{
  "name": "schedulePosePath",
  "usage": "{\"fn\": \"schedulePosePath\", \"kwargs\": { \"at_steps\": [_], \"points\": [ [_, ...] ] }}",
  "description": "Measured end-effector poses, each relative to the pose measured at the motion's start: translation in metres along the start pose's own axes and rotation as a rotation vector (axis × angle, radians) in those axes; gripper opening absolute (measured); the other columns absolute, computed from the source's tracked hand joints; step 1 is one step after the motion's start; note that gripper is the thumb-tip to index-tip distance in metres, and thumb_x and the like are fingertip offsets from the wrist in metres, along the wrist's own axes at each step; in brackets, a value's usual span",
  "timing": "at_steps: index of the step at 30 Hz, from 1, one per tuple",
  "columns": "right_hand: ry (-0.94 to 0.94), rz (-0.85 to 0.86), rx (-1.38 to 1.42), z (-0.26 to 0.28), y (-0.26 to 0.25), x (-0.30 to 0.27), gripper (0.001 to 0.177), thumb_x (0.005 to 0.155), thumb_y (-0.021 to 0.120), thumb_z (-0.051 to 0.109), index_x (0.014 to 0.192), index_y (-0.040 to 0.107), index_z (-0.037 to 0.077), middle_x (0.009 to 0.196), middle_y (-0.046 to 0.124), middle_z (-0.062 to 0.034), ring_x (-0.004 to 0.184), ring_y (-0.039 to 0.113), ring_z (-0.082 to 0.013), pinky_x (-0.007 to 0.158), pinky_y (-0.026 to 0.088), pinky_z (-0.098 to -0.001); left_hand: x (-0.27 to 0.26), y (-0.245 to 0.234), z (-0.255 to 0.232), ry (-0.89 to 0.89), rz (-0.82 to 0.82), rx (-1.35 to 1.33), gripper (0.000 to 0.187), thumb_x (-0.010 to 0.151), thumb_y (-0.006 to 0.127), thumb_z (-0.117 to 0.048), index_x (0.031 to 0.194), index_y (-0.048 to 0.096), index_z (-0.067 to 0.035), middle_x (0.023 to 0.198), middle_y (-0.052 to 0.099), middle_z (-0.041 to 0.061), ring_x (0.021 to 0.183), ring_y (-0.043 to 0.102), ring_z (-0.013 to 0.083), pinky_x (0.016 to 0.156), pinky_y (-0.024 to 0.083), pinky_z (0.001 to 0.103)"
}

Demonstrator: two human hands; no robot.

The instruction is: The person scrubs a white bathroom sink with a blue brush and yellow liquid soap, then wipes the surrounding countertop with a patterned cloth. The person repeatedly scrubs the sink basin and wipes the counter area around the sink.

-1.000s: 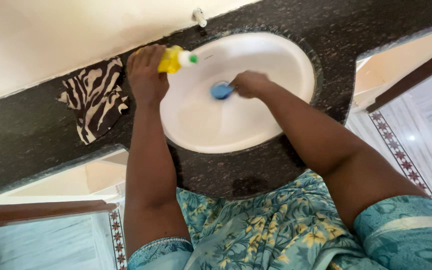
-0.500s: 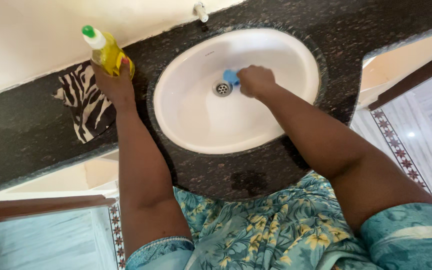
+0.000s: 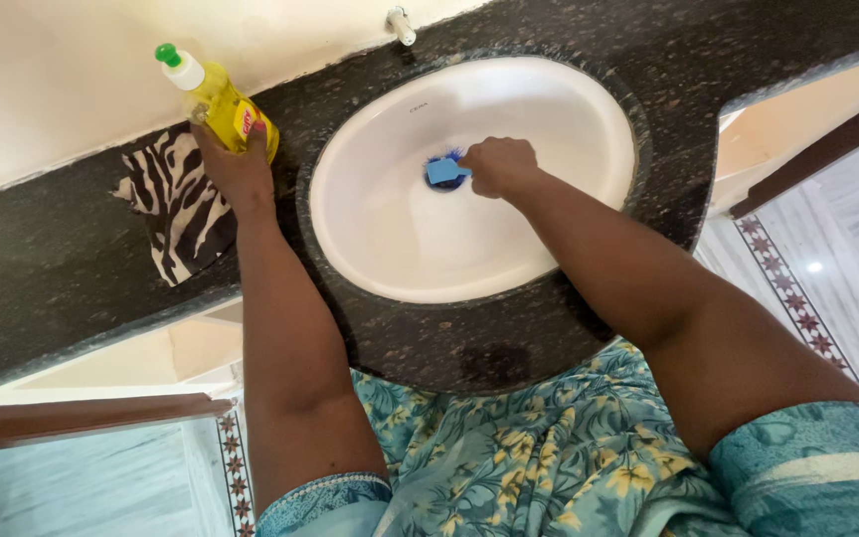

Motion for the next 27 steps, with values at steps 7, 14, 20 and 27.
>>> {"fn": "schedulePosePath", "kwargs": {
  "at_steps": [7, 14, 20, 27],
  "points": [
    [-0.057, 0.366, 0.715, 0.000, 0.012, 0.003, 0.041, 0.102, 0.065, 0.021, 0.140, 0.077, 0.029, 0.113, 0.069, -0.0227, 0.112, 0.052, -0.0559, 0.087, 0.045, -0.0628, -0.002, -0.001, -0.008, -0.011, 0.014, -0.008, 0.080, 0.092, 0.085, -0.007, 0.156, 0.037, -0.003, 0.149, 0.059, 0.017, 0.136, 0.061, 0.0273, 0.115, 0.048, 0.036],
    [0.139, -0.032, 0.104, -0.020, -0.021, 0.000, 0.040, 0.099, 0.063, 0.028, 0.137, 0.066, 0.043, 0.123, 0.072, -0.0034, 0.109, 0.069, -0.0272, 0.089, 0.055, -0.0443, 0.001, 0.000, -0.003, -0.028, 0.013, -0.009, 0.082, 0.092, 0.085, -0.005, 0.156, 0.035, -0.002, 0.149, 0.057, 0.017, 0.136, 0.059, 0.0271, 0.114, 0.047, 0.036],
    [0.070, 0.072, 0.141, -0.023, -0.009, 0.003, 0.044, 0.093, 0.065, 0.019, 0.129, 0.073, 0.043, 0.124, 0.072, -0.0034, 0.114, 0.067, -0.0256, 0.093, 0.053, -0.0399, -0.003, 0.000, -0.010, -0.010, 0.036, -0.053, 0.080, 0.093, 0.085, -0.005, 0.157, 0.037, -0.003, 0.152, 0.057, 0.017, 0.139, 0.058, 0.0280, 0.118, 0.045, 0.037],
    [0.066, -0.171, -0.127, -0.017, -0.007, 0.010, 0.054, 0.093, 0.062, 0.007, 0.123, 0.075, 0.049, 0.106, 0.076, -0.0018, 0.105, 0.068, -0.0243, 0.114, 0.025, -0.0625, -0.001, 0.000, -0.008, -0.015, 0.041, 0.045, 0.080, 0.094, 0.085, -0.007, 0.157, 0.036, -0.004, 0.152, 0.055, 0.017, 0.140, 0.055, 0.0282, 0.117, 0.044, 0.037]
  ]
}}
Point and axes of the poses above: each hand's wrist, its own x-axis towards the middle knuckle, its own y-axis out of the palm, z = x × y, the point moved 7 cm from there along x, towards the middle knuckle
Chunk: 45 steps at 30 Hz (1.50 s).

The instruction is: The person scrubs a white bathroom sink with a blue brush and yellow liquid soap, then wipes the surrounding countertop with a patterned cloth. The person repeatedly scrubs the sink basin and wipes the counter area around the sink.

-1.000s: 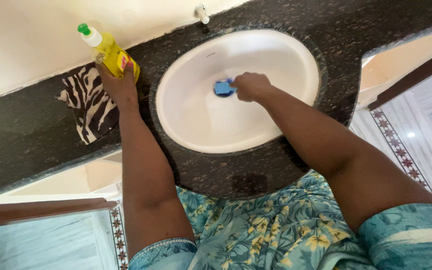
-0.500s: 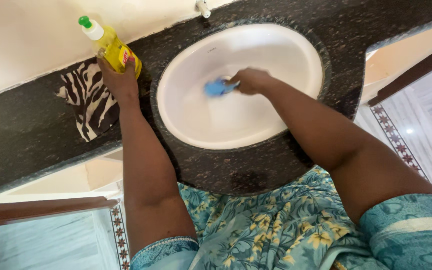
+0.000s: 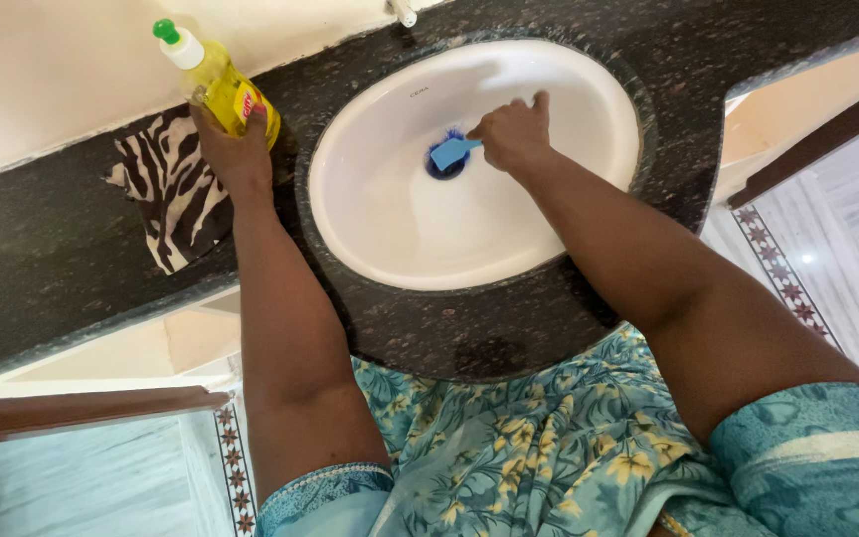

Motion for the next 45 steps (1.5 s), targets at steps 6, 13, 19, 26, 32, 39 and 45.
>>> {"fn": "schedulePosePath", "kwargs": {
  "at_steps": [6, 13, 19, 26, 32, 39, 45],
  "points": [
    [0.030, -0.001, 0.070, -0.001, 0.031, 0.012, 0.048, 0.093, 0.063, 0.012, 0.122, 0.075, 0.048, 0.107, 0.076, -0.0004, 0.106, 0.064, -0.0243, 0.110, 0.022, -0.0656, 0.000, 0.003, 0.006, 0.024, 0.017, -0.089, 0.081, 0.096, 0.085, -0.007, 0.158, 0.034, -0.003, 0.153, 0.055, 0.018, 0.141, 0.057, 0.0274, 0.119, 0.045, 0.036],
    [0.104, 0.249, 0.804, -0.014, 0.080, 0.038, 0.028, 0.104, 0.062, 0.034, 0.131, 0.071, 0.038, 0.122, 0.074, -0.0075, 0.103, 0.069, -0.0286, 0.100, 0.054, -0.0635, -0.004, 0.003, 0.000, -0.028, 0.022, -0.111, 0.081, 0.094, 0.083, -0.006, 0.158, 0.034, -0.004, 0.152, 0.056, 0.017, 0.139, 0.059, 0.0272, 0.118, 0.046, 0.036],
    [0.227, 0.112, 0.286, -0.031, 0.016, 0.013, 0.044, 0.099, 0.061, 0.015, 0.127, 0.072, 0.046, 0.113, 0.074, -0.0021, 0.117, 0.061, -0.0283, 0.118, 0.010, -0.0739, -0.001, 0.002, 0.003, -0.007, 0.003, -0.034, 0.083, 0.093, 0.085, -0.008, 0.158, 0.033, -0.004, 0.152, 0.055, 0.018, 0.139, 0.057, 0.0286, 0.117, 0.045, 0.037],
    [0.067, 0.154, 0.139, 0.002, 0.009, 0.000, 0.054, 0.093, 0.059, 0.005, 0.122, 0.076, 0.047, 0.104, 0.076, 0.0021, 0.107, 0.063, -0.0226, 0.105, 0.027, -0.0691, -0.015, -0.006, -0.028, 0.030, -0.048, 0.386, 0.085, 0.092, 0.088, -0.029, 0.157, 0.036, -0.012, 0.139, 0.063, 0.021, 0.128, 0.064, 0.0375, 0.108, 0.052, 0.043],
    [0.148, 0.203, 0.508, 0.008, 0.008, -0.001, 0.030, 0.105, 0.055, 0.037, 0.132, 0.065, 0.044, 0.113, 0.073, 0.0074, 0.097, 0.070, -0.0188, 0.084, 0.055, -0.0411, -0.012, -0.004, -0.019, -0.090, -0.041, 0.548, 0.096, 0.093, 0.084, -0.044, 0.160, 0.023, -0.015, 0.137, 0.065, 0.019, 0.123, 0.065, 0.0361, 0.102, 0.052, 0.046],
    [0.123, 0.085, 0.234, -0.005, -0.004, 0.001, 0.035, 0.100, 0.063, 0.032, 0.131, 0.069, 0.047, 0.114, 0.074, 0.0032, 0.100, 0.071, -0.0235, 0.081, 0.053, -0.0409, -0.006, -0.010, -0.012, 0.027, -0.113, 0.433, 0.089, 0.097, 0.079, -0.044, 0.162, 0.025, -0.016, 0.141, 0.064, 0.017, 0.128, 0.064, 0.0345, 0.103, 0.053, 0.045],
    [0.121, 0.096, 0.228, -0.015, 0.001, 0.003, 0.040, 0.101, 0.060, 0.022, 0.133, 0.069, 0.043, 0.116, 0.075, -0.0013, 0.103, 0.072, -0.0268, 0.084, 0.056, -0.0438, -0.012, -0.071, -0.036, -0.292, -0.255, 0.713, 0.064, 0.098, 0.052, -0.059, 0.155, 0.044, -0.031, 0.153, 0.049, 0.003, 0.144, 0.036, 0.0395, 0.115, 0.033, 0.059]
  ]
}}
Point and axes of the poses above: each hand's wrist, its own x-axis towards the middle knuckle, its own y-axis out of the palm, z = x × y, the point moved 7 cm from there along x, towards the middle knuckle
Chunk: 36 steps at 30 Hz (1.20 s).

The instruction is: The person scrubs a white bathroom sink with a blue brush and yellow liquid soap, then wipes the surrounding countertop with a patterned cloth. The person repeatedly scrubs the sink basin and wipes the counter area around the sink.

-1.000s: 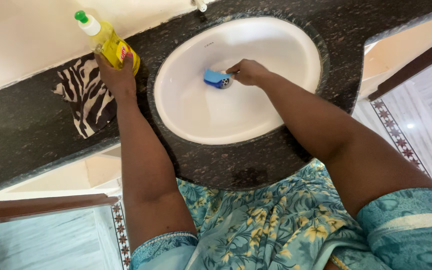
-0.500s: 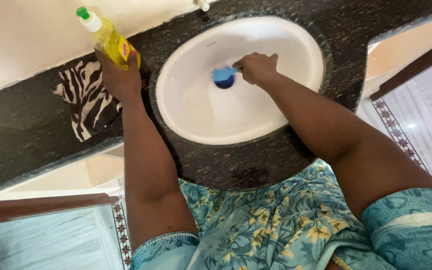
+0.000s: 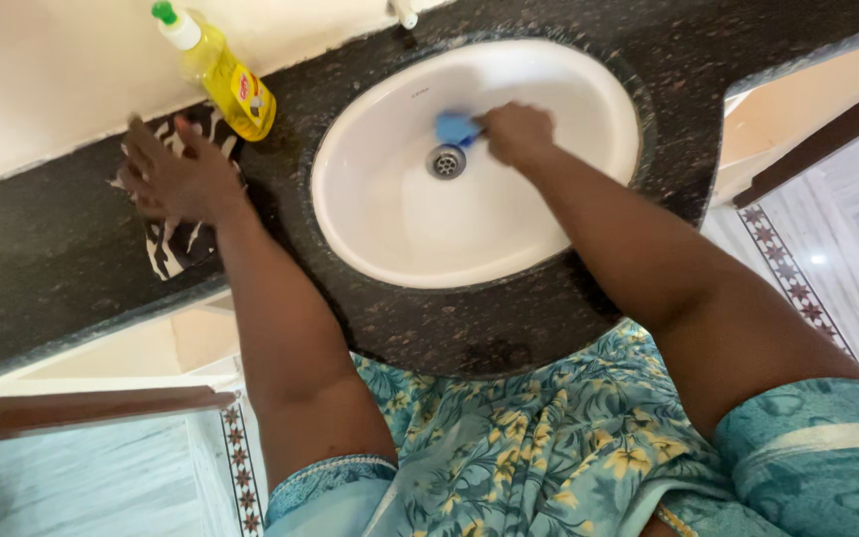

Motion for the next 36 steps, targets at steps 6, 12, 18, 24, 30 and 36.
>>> {"fn": "schedulePosePath", "kwargs": {
  "at_steps": [6, 12, 18, 24, 30, 36],
  "points": [
    [-0.448, 0.267, 0.180, 0.053, 0.025, -0.014, 0.036, 0.098, 0.064, 0.034, 0.134, 0.066, 0.039, 0.116, 0.077, -0.0016, 0.106, 0.071, -0.0268, 0.091, 0.054, -0.0424, -0.008, 0.011, -0.001, -0.096, 0.457, 0.426, 0.059, 0.103, 0.036, -0.050, 0.160, 0.030, -0.032, 0.170, 0.012, 0.001, 0.155, 0.003, 0.0433, 0.122, 0.002, 0.068],
    [-0.033, 0.029, -0.022, 0.000, -0.028, -0.022, 0.035, 0.101, 0.064, 0.029, 0.132, 0.071, 0.042, 0.121, 0.074, -0.0028, 0.110, 0.070, -0.0290, 0.090, 0.056, -0.0444, 0.000, 0.025, 0.046, 0.095, 0.361, 0.370, 0.061, 0.109, 0.030, -0.037, 0.163, 0.027, -0.009, 0.171, 0.018, 0.013, 0.157, 0.012, 0.0382, 0.127, 0.011, 0.055],
    [-0.417, 0.327, -0.018, 0.039, -0.005, -0.037, 0.038, 0.096, 0.068, 0.031, 0.131, 0.070, 0.046, 0.121, 0.073, -0.0006, 0.112, 0.068, -0.0259, 0.094, 0.054, -0.0424, -0.065, 0.005, 0.065, 0.301, 0.325, 0.380, 0.064, 0.109, 0.036, -0.037, 0.157, 0.030, 0.005, 0.165, 0.026, 0.028, 0.151, 0.024, 0.0470, 0.123, 0.018, 0.056],
    [-0.239, 0.138, -0.105, 0.017, -0.016, -0.025, 0.035, 0.093, 0.067, 0.023, 0.122, 0.074, 0.040, 0.123, 0.072, -0.0010, 0.116, 0.067, -0.0269, 0.089, 0.054, -0.0432, -0.245, -0.048, 0.001, 0.631, 0.407, 0.167, 0.066, 0.103, 0.043, -0.028, 0.154, 0.040, 0.014, 0.149, 0.040, 0.041, 0.138, 0.038, 0.0548, 0.117, 0.024, 0.060],
    [-0.112, -0.192, -0.130, -0.013, -0.021, -0.007, 0.021, 0.087, 0.068, 0.015, 0.103, 0.081, 0.019, 0.106, 0.077, -0.0108, 0.099, 0.074, -0.0315, 0.079, 0.057, -0.0444, -0.422, -0.094, -0.096, 1.075, 0.618, 0.106, 0.054, 0.102, 0.051, -0.034, 0.151, 0.049, -0.012, 0.162, 0.039, 0.016, 0.151, 0.031, 0.0443, 0.122, 0.022, 0.059],
    [-0.673, 0.293, 0.220, 0.050, 0.023, -0.039, 0.034, 0.092, 0.066, 0.029, 0.125, 0.075, 0.029, 0.111, 0.076, -0.0102, 0.101, 0.069, -0.0315, 0.087, 0.053, -0.0431, -0.411, -0.087, -0.085, 1.122, 0.617, 0.111, 0.061, 0.099, 0.049, -0.047, 0.151, 0.044, -0.015, 0.162, 0.036, 0.015, 0.149, 0.028, 0.0472, 0.117, 0.019, 0.061]
  ]
}}
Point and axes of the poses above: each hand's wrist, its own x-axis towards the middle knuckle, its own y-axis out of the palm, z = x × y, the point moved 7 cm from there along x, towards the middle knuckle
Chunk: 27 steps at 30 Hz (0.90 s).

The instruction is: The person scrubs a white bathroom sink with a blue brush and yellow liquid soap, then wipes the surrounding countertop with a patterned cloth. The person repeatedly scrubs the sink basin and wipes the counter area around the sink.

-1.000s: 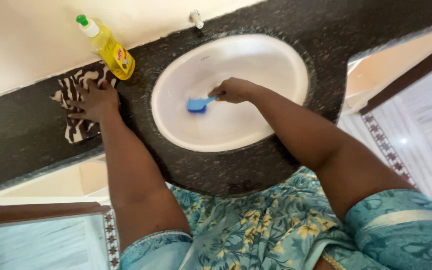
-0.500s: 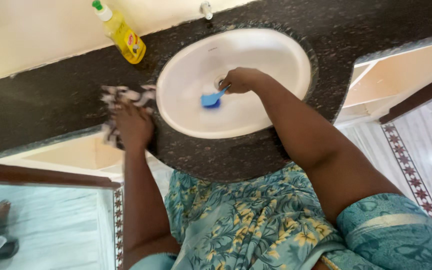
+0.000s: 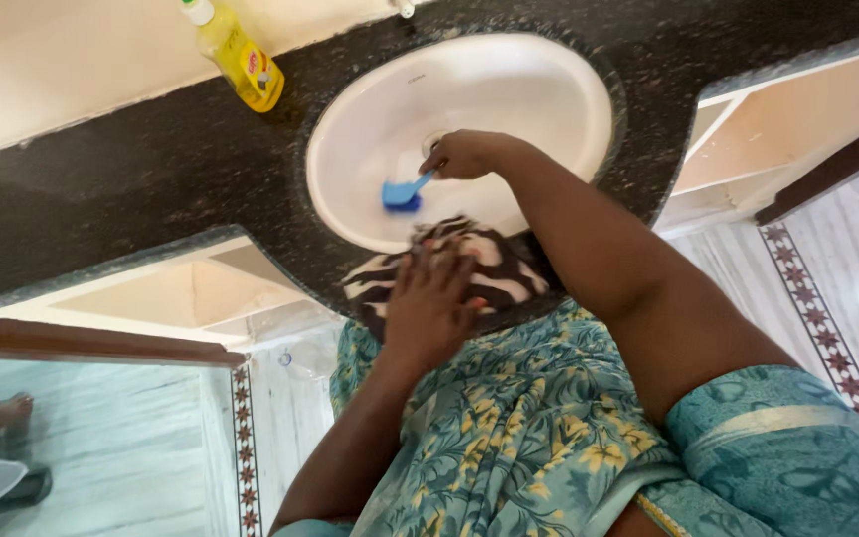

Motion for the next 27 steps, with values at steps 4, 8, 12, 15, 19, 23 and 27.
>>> {"fn": "schedulePosePath", "kwargs": {
  "at_steps": [4, 8, 12, 15, 19, 23, 27],
  "points": [
    [0.336, 0.039, -0.135, -0.026, -0.029, -0.022, 0.031, 0.095, 0.067, 0.029, 0.124, 0.076, 0.033, 0.116, 0.076, -0.0076, 0.104, 0.071, -0.0298, 0.089, 0.054, -0.0437, -0.011, 0.007, 0.110, -0.354, 0.087, 0.059, 0.066, 0.102, 0.044, -0.052, 0.157, 0.042, -0.015, 0.166, 0.034, 0.015, 0.158, 0.025, 0.0396, 0.127, 0.017, 0.058],
    [0.740, -0.282, -0.370, -0.066, -0.088, -0.062, 0.028, 0.087, 0.075, 0.024, 0.113, 0.080, 0.013, 0.115, 0.075, -0.0134, 0.105, 0.071, -0.0320, 0.083, 0.054, -0.0451, -0.012, 0.000, 0.212, -0.517, 0.052, 0.124, 0.074, 0.104, 0.032, -0.062, 0.160, 0.035, -0.015, 0.168, 0.023, 0.017, 0.155, 0.011, 0.0428, 0.122, 0.005, 0.061],
    [0.695, -0.326, -0.344, -0.071, -0.070, -0.043, 0.024, 0.091, 0.072, 0.025, 0.111, 0.080, 0.013, 0.111, 0.076, -0.0121, 0.102, 0.073, -0.0320, 0.083, 0.055, -0.0486, 0.001, -0.008, 0.299, -0.753, 0.021, 0.061, 0.074, 0.102, 0.030, -0.062, 0.163, 0.030, -0.019, 0.171, 0.017, 0.013, 0.157, 0.004, 0.0431, 0.125, 0.000, 0.056],
    [0.381, -0.198, -0.286, -0.056, -0.023, 0.001, 0.033, 0.095, 0.065, 0.024, 0.127, 0.072, 0.024, 0.113, 0.073, -0.0102, 0.104, 0.069, -0.0330, 0.085, 0.054, -0.0510, 0.016, -0.021, 0.349, -0.863, -0.010, 0.078, 0.073, 0.103, 0.029, -0.061, 0.163, 0.028, -0.020, 0.172, 0.015, 0.011, 0.158, 0.004, 0.0404, 0.125, -0.001, 0.056],
    [0.130, -0.004, -0.205, -0.038, 0.002, 0.024, 0.047, 0.095, 0.066, 0.028, 0.142, 0.063, 0.033, 0.120, 0.072, -0.0077, 0.109, 0.068, -0.0309, 0.094, 0.053, -0.0463, 0.027, -0.049, 0.390, -1.016, -0.028, 0.045, 0.071, 0.102, 0.028, -0.060, 0.163, 0.025, -0.023, 0.171, 0.014, 0.007, 0.158, 0.003, 0.0376, 0.125, -0.003, 0.057],
    [0.553, -0.168, -0.267, -0.066, -0.041, -0.006, 0.043, 0.097, 0.062, 0.019, 0.138, 0.068, 0.033, 0.120, 0.074, -0.0075, 0.110, 0.071, -0.0296, 0.088, 0.058, -0.0459, 0.035, -0.073, 0.407, -1.284, 0.165, 0.225, 0.075, 0.108, 0.032, -0.060, 0.164, 0.025, -0.010, 0.173, 0.015, 0.015, 0.162, -0.004, 0.0401, 0.125, -0.010, 0.061],
    [0.525, -0.260, -0.305, -0.065, -0.036, -0.003, 0.034, 0.096, 0.064, 0.020, 0.129, 0.073, 0.026, 0.120, 0.074, -0.0075, 0.111, 0.070, -0.0311, 0.088, 0.057, -0.0483, 0.079, -0.073, 0.453, -1.272, -0.445, -0.305, 0.091, 0.101, 0.043, -0.062, 0.166, 0.011, -0.007, 0.174, 0.009, 0.018, 0.161, 0.004, 0.0389, 0.127, 0.001, 0.057]
  ]
}}
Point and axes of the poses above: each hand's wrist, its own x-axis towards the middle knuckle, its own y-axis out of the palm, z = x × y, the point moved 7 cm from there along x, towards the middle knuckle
